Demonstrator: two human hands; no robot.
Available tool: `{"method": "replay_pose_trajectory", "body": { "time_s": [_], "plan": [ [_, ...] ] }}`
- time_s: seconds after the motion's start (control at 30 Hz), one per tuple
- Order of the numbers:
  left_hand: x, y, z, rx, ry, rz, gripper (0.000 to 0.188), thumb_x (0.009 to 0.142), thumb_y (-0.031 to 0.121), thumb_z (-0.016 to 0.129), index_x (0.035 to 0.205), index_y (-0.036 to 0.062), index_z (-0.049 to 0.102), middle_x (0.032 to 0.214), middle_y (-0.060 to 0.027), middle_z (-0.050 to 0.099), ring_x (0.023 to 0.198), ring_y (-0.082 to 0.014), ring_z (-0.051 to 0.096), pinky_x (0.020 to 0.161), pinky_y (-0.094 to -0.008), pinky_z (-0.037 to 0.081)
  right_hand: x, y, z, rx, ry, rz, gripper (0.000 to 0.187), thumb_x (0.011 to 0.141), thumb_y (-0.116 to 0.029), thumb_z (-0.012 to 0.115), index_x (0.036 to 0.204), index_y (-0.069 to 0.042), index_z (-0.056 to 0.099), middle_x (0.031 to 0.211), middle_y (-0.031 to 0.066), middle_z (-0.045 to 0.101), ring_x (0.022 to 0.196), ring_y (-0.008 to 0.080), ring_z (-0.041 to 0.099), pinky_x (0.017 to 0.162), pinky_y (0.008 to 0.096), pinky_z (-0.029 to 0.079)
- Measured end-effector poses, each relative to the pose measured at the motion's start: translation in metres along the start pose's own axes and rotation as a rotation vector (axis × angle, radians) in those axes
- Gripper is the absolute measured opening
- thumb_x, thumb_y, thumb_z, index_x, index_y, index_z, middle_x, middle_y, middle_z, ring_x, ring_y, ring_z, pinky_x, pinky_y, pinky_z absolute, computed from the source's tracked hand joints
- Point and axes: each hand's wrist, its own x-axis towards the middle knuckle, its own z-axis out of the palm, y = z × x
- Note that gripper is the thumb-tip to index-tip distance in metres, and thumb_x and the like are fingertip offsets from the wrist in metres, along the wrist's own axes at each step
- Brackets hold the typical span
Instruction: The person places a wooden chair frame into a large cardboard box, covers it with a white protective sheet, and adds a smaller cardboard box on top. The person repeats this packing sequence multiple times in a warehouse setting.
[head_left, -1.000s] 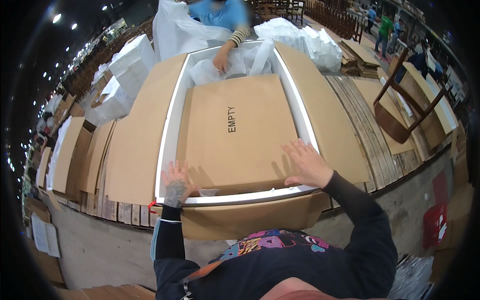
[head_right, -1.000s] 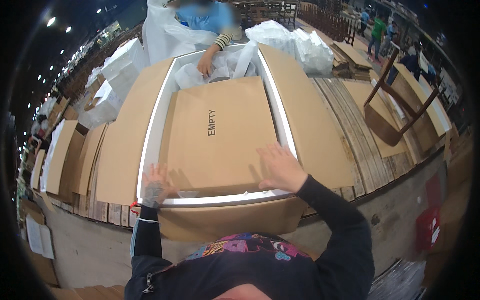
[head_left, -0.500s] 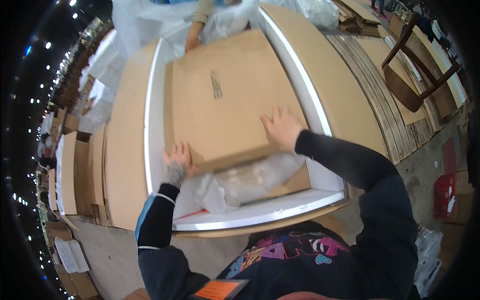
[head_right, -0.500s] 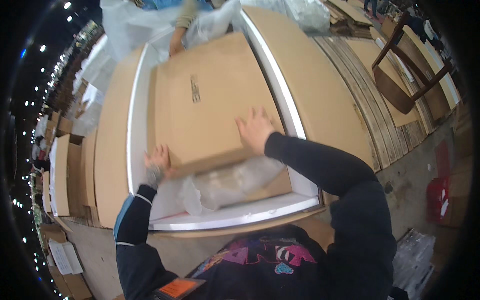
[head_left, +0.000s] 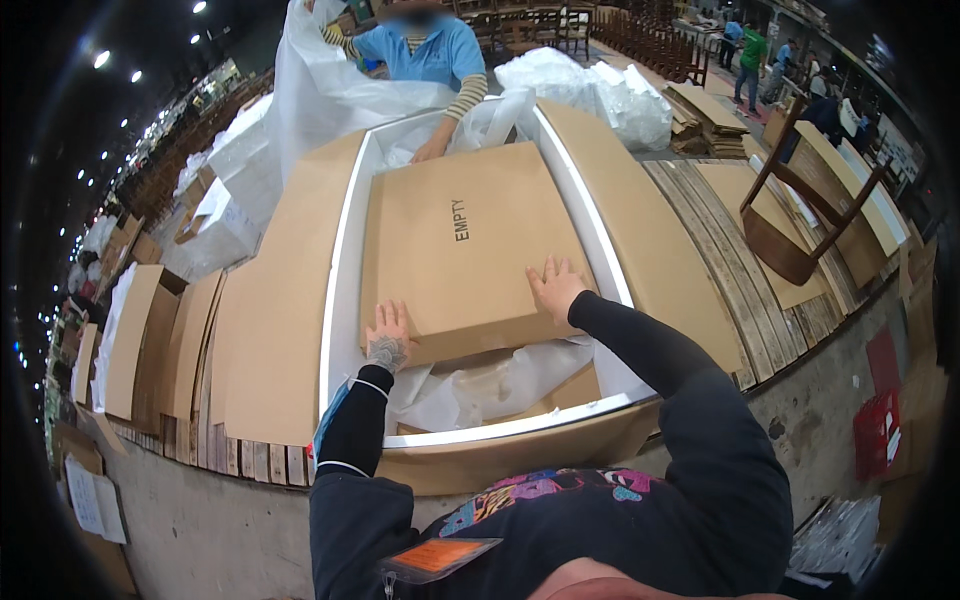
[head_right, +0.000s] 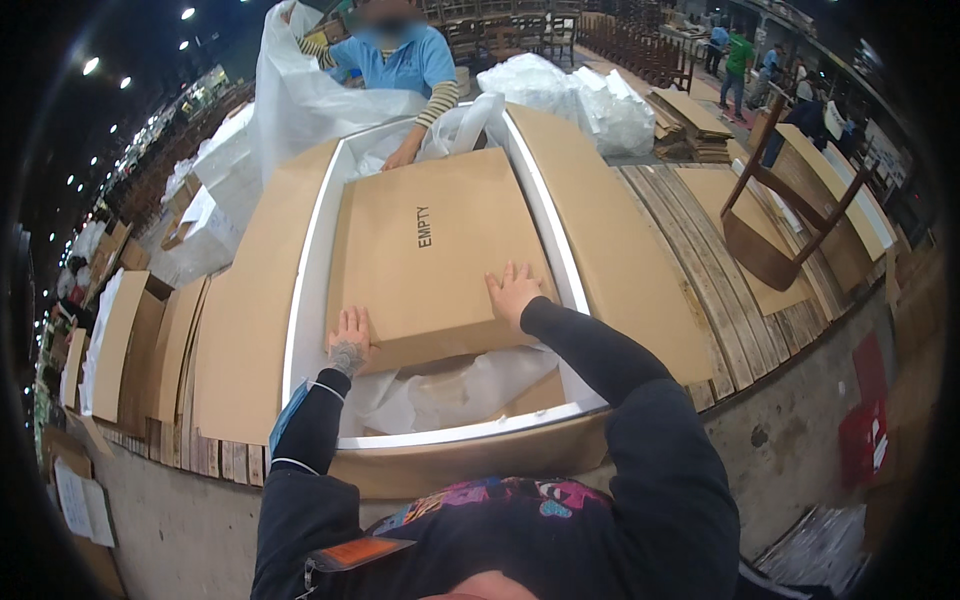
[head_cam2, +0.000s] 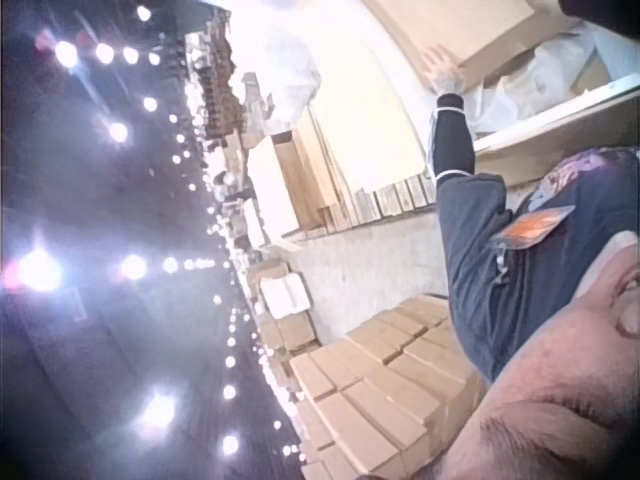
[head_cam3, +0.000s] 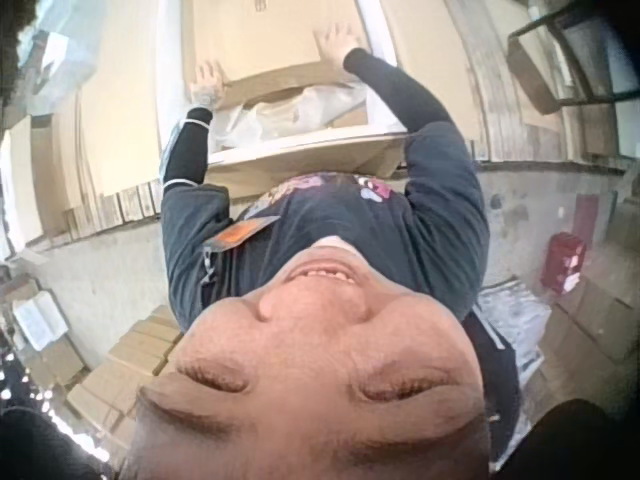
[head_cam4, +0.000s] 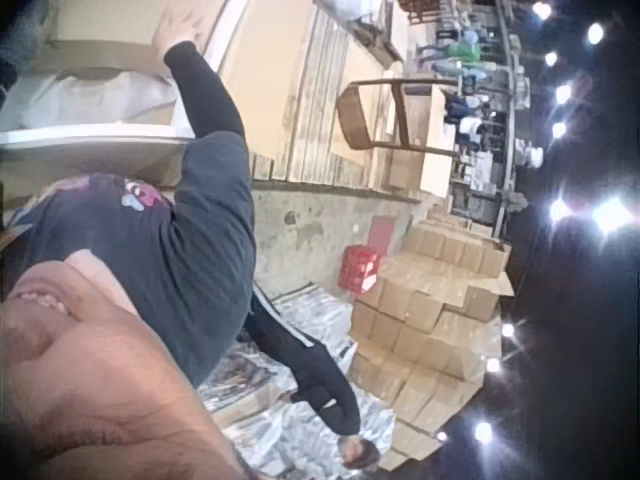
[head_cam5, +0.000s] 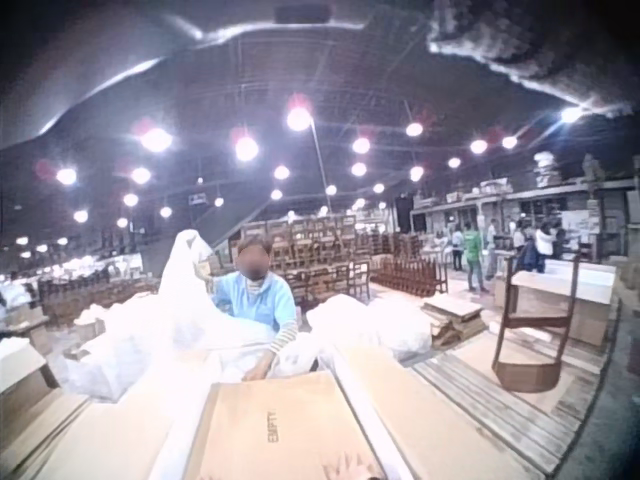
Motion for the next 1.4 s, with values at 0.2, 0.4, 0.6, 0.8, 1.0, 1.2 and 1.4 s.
{"method": "replay_pose_trajectory", "body": {
  "time_s": [0.2,0.4,0.6,0.8,1.0,1.2,1.4],
  "plan": [
    [0.013,-0.006,0.021,-0.023,0.03,0.001,0.112,0.073,0.051,0.081,0.156,0.0053,0.022,0.159,-0.0225,0.028,0.147,-0.0412,0.027,0.096,-0.0632,0.046,-0.04,0.006,-0.025,0.347,0.117,-0.052,0.101,0.069,-0.04,0.085,0.151,-0.008,0.035,0.146,0.0303,0.043,0.135,0.0459,0.042,0.109,0.0567,0.037],
    [0.019,-0.004,0.021,-0.115,0.09,-0.003,0.115,0.067,0.05,0.085,0.156,0.0082,0.025,0.158,-0.0231,0.029,0.146,-0.0435,0.028,0.099,-0.0663,0.042,-0.107,0.026,-0.028,0.395,0.377,0.214,0.089,0.074,-0.045,0.08,0.147,-0.01,0.044,0.144,0.0276,0.046,0.137,0.0468,0.039,0.113,0.0545,0.033],
    [0.011,0.003,0.01,-0.121,0.096,0.017,0.113,0.066,0.05,0.086,0.157,0.0177,0.026,0.157,-0.0239,0.031,0.145,-0.0447,0.029,0.103,-0.0684,0.037,-0.147,0.029,0.001,0.443,0.419,0.355,0.093,0.071,-0.048,0.083,0.149,-0.018,0.043,0.155,0.0245,0.033,0.144,0.0489,0.026,0.113,0.0638,0.028],
    [0.012,0.014,0.004,-0.074,0.081,0.029,0.109,0.068,0.053,0.084,0.156,0.0203,0.03,0.156,-0.0241,0.033,0.142,-0.0449,0.034,0.098,-0.0696,0.039,-0.142,0.013,0.007,0.313,0.337,0.489,0.095,0.065,-0.054,0.085,0.146,-0.023,0.048,0.16,0.0194,0.025,0.147,0.0487,0.019,0.107,0.074,0.026],
    [0.029,0.014,0.014,-0.109,0.024,0.012,0.113,0.068,0.055,0.083,0.157,0.0182,0.025,0.156,-0.0249,0.031,0.143,-0.0474,0.031,0.098,-0.0726,0.038,-0.14,0.014,0.007,0.264,0.304,0.504,0.079,0.066,-0.048,0.085,0.134,-0.019,0.058,0.157,0.0217,0.028,0.144,0.0524,0.021,0.106,0.0741,0.029],
    [0.007,-0.004,-0.008,-0.269,0.135,0.153,0.108,0.072,0.051,0.082,0.157,0.0132,0.025,0.16,-0.0264,0.023,0.147,-0.0442,0.024,0.103,-0.0688,0.037,-0.136,0.018,0.016,0.289,0.356,0.503,0.056,0.072,-0.043,0.081,0.118,-0.014,0.068,0.156,0.022,0.03,0.143,0.0532,0.022,0.106,0.0756,0.027],
    [-0.078,-0.032,-0.116,-0.69,0.441,0.05,0.086,0.082,0.043,0.075,0.147,-0.0002,0.04,0.146,-0.0267,0.047,0.136,-0.0383,0.045,0.109,-0.0479,0.04,-0.137,0.02,0.012,0.375,0.378,0.501,0.046,0.077,-0.039,0.077,0.113,-0.012,0.072,0.154,0.0219,0.032,0.143,0.0521,0.023,0.106,0.076,0.025]
  ]
}}
